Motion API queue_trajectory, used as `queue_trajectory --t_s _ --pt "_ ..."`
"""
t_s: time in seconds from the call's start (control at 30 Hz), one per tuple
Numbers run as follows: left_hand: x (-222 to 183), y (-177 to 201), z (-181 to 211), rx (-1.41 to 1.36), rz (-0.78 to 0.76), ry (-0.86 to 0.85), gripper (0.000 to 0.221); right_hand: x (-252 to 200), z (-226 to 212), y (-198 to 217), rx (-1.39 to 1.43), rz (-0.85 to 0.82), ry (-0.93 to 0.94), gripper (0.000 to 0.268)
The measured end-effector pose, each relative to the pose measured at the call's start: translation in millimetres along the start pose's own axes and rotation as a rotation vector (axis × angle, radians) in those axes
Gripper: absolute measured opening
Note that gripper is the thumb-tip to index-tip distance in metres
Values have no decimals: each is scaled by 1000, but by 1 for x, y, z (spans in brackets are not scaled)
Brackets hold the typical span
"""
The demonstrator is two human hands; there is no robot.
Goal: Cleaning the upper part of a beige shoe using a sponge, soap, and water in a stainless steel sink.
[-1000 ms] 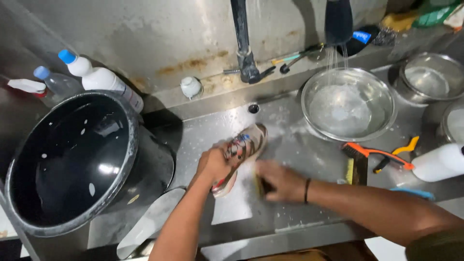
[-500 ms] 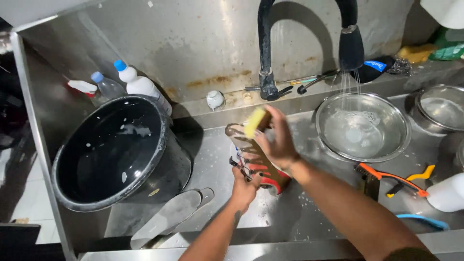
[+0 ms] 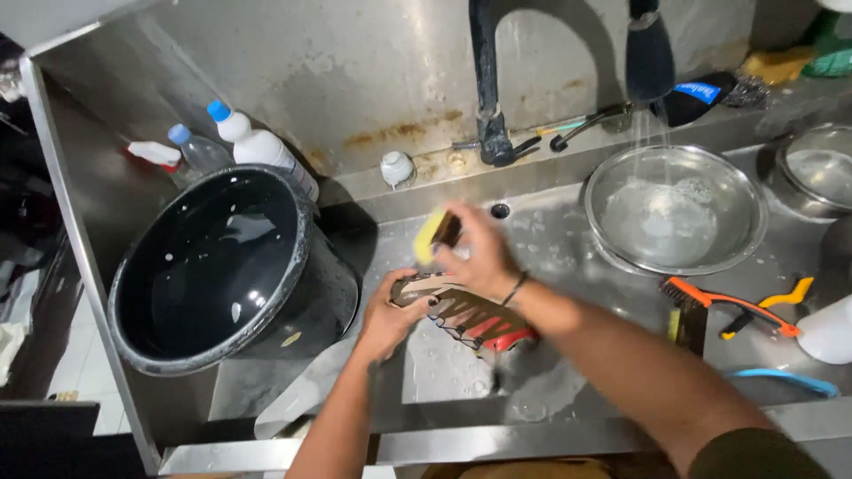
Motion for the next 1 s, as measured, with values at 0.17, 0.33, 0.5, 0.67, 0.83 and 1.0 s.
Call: queue_trajectory --t_s 0.17,0.33,0.5,0.67,0.83,1.0 --pt "-27 27 22 238 19 -276 70 40 18 135 -382 78 412 53" --pt "-57 26 53 328 168 -644 52 35 165 277 -1249 -146 -219 84" --pt "-80 5 45 821 -212 -107 89 16 181 272 -1307 -293 -484 78" --pt "-86 -7 20 858 -228 -90 99 -11 -26 87 -408 -309 -147 25" --pt "-86 -12 -12 956 -224 -161 65 -56 -18 52 -233 -241 335 26" --pt "-86 -14 -40 986 -313 -76 53 -61 61 77 -631 -327 -95 44"
Point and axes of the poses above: each hand's wrist, its own x-axis towards the middle knuckle, its own y-axis out of the back of the hand, z = x × y, the point moved 10 cm from there along x, towards the middle knuckle, and after that the axes turned 14 degrees about z, right-handed, at the moved point
